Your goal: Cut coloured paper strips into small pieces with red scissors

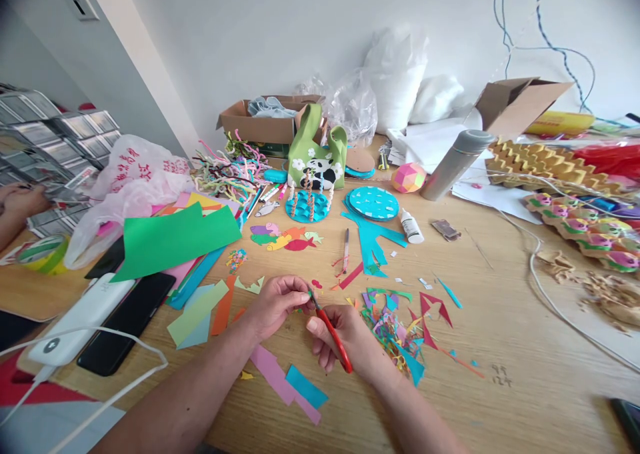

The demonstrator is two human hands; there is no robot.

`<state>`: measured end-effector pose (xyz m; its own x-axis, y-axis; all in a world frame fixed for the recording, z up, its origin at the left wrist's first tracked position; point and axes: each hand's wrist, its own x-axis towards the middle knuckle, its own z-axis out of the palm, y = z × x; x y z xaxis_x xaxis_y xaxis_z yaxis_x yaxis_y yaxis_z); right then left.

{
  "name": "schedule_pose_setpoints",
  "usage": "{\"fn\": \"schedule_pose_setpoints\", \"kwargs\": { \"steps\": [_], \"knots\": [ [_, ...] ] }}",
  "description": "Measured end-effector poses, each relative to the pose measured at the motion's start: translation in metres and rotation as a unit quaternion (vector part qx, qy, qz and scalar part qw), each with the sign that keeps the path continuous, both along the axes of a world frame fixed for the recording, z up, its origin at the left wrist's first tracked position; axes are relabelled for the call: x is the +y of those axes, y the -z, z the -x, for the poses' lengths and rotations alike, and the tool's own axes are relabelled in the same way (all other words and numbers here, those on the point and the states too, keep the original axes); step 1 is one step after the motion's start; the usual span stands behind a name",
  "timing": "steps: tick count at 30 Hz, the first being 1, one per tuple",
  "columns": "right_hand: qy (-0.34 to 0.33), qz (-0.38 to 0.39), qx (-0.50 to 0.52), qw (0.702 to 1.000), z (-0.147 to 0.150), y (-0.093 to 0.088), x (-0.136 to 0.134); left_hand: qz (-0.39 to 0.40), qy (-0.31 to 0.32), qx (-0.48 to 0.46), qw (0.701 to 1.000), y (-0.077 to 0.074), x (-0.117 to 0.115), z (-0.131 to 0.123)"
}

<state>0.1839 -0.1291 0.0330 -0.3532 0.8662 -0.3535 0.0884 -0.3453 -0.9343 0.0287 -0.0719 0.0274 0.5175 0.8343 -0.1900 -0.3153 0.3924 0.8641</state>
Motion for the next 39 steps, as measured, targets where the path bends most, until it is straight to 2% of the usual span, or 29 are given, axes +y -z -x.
{"fn": "schedule_pose_setpoints", "kwargs": {
  "steps": [11,19,28,35,39],
  "knots": [
    [0.013,0.02,0.001,1.0,-0.0009,0.0038,-0.0002,0.018,-0.011,0.017,1.0,0.0,0.0003,-0.0001],
    [0.012,0.007,-0.005,1.0,-0.0006,0.008,0.0002,0.006,-0.01,0.029,1.0,0.003,-0.0004,-0.0008],
    [0.012,0.017,0.0,1.0,-0.0001,0.0026,0.0002,-0.004,0.0,0.034,0.999,0.004,0.001,0.0006],
    [0.02,0.028,-0.005,0.999,-0.0002,0.0023,0.0,0.021,-0.022,0.038,0.999,-0.0009,0.0013,0.0006],
    [0.017,0.022,-0.006,1.0,-0.0006,0.0043,0.0002,0.011,-0.022,0.042,0.999,0.0003,0.0015,0.001]
  ]
}}
